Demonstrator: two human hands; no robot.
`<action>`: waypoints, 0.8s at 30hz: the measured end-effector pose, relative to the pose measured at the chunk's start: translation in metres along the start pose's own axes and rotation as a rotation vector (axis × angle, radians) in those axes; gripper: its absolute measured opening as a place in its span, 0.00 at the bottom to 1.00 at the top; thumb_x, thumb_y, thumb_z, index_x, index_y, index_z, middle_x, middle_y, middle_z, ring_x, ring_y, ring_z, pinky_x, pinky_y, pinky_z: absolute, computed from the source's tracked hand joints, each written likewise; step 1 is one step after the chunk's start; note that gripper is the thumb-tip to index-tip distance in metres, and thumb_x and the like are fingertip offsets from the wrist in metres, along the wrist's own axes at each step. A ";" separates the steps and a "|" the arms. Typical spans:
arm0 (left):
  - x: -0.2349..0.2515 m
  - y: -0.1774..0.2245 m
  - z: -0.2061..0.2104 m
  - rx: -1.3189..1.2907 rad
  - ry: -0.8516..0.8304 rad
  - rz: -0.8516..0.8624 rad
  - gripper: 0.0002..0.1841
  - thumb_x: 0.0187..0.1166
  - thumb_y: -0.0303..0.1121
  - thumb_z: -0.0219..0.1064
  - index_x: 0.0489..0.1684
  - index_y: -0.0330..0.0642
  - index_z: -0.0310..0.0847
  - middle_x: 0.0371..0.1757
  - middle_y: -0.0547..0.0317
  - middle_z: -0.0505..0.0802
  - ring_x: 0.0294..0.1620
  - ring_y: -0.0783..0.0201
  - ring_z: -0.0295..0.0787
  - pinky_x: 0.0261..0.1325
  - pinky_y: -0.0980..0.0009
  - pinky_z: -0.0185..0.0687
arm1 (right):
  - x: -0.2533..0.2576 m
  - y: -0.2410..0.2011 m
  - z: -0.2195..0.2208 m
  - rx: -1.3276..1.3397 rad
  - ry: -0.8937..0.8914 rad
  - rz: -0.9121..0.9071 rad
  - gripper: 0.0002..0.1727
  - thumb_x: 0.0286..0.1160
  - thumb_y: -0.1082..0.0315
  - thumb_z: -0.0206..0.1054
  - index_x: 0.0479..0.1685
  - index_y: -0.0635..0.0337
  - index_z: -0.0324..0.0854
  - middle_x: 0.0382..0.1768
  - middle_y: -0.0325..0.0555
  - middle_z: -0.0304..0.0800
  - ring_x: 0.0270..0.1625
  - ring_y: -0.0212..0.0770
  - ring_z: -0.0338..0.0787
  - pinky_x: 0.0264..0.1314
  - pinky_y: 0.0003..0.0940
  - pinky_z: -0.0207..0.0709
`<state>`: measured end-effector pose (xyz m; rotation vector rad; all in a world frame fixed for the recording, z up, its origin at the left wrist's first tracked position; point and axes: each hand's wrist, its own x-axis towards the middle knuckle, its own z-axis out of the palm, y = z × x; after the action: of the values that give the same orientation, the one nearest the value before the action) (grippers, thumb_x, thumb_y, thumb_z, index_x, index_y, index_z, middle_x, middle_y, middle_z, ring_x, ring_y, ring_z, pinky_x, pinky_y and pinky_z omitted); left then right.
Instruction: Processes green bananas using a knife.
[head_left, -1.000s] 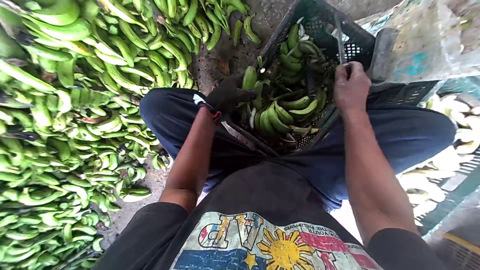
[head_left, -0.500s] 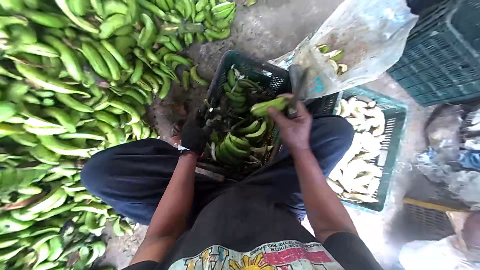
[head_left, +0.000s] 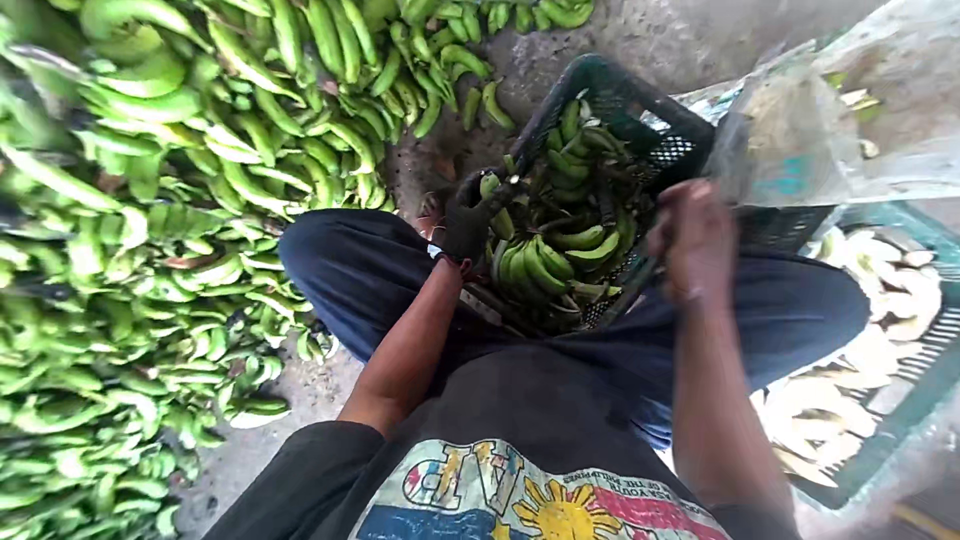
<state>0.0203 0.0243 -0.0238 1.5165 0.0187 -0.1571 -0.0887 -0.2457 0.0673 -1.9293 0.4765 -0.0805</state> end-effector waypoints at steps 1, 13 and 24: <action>0.001 0.001 0.000 -0.181 0.015 0.004 0.17 0.78 0.26 0.69 0.64 0.31 0.80 0.55 0.50 0.92 0.53 0.63 0.90 0.58 0.64 0.89 | -0.015 0.006 0.031 0.020 -0.113 0.037 0.29 0.96 0.49 0.41 0.71 0.64 0.74 0.33 0.44 0.81 0.27 0.38 0.80 0.33 0.41 0.82; -0.001 0.020 0.006 -0.539 0.171 -0.193 0.27 0.96 0.51 0.38 0.49 0.41 0.79 0.25 0.58 0.83 0.20 0.64 0.82 0.25 0.67 0.86 | -0.082 0.025 0.130 -0.125 -0.428 -0.029 0.23 0.96 0.52 0.45 0.49 0.58 0.82 0.22 0.40 0.77 0.24 0.35 0.78 0.31 0.37 0.76; -0.010 0.003 0.019 -0.662 0.009 -0.351 0.31 0.93 0.59 0.31 0.43 0.46 0.75 0.22 0.61 0.80 0.20 0.67 0.78 0.23 0.71 0.81 | -0.061 0.023 0.154 -0.363 -0.356 0.030 0.30 0.96 0.48 0.40 0.53 0.67 0.78 0.32 0.58 0.86 0.39 0.58 0.91 0.44 0.60 0.82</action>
<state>0.0093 0.0064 -0.0184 0.8414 0.3158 -0.3845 -0.1088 -0.0970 -0.0059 -2.2280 0.2925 0.3877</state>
